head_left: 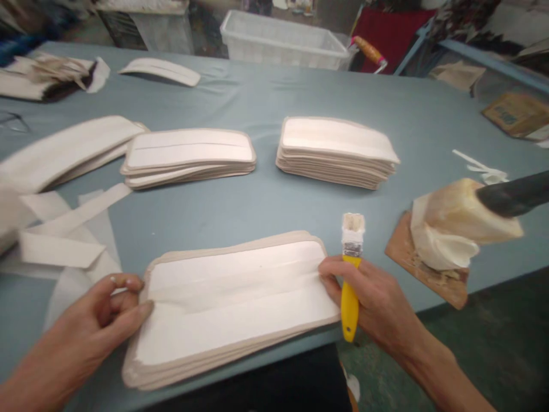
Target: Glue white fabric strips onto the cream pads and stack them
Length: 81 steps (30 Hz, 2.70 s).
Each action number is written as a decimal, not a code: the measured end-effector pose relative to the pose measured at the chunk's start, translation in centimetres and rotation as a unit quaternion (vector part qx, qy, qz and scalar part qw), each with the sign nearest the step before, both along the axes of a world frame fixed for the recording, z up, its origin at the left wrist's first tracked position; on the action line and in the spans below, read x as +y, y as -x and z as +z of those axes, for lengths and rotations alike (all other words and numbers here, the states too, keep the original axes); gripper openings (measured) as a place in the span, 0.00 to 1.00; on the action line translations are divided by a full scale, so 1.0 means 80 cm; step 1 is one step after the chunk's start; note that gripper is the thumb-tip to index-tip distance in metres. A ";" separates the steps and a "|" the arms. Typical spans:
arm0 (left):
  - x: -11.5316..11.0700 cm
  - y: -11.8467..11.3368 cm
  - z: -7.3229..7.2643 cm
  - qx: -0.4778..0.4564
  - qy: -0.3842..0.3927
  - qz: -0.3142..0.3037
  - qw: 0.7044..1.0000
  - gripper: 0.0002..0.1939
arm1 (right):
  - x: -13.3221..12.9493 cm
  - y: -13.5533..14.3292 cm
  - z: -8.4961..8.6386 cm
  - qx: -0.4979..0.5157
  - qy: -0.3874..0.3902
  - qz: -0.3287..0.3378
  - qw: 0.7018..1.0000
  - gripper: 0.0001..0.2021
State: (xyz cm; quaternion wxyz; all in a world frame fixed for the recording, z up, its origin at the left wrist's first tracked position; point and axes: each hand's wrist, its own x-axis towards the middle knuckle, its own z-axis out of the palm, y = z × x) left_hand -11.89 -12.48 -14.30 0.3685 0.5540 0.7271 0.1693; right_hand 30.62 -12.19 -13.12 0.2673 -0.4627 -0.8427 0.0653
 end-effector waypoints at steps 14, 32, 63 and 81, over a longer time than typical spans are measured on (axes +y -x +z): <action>0.002 -0.001 0.028 -0.129 0.027 0.014 0.991 0.33 | 0.010 -0.009 -0.002 -0.055 -0.053 0.011 0.997 0.06; 0.001 -0.096 0.036 0.156 -0.255 -0.232 0.926 0.22 | 0.029 0.058 0.004 0.032 -0.013 0.084 0.996 0.05; -0.004 -0.070 0.043 0.105 -0.270 -0.269 0.919 0.14 | 0.036 0.015 0.005 0.004 0.059 0.098 0.993 0.05; -0.052 -0.159 0.003 0.359 -0.457 -0.330 0.744 0.39 | -0.025 0.113 -0.005 0.026 0.002 0.135 0.991 0.23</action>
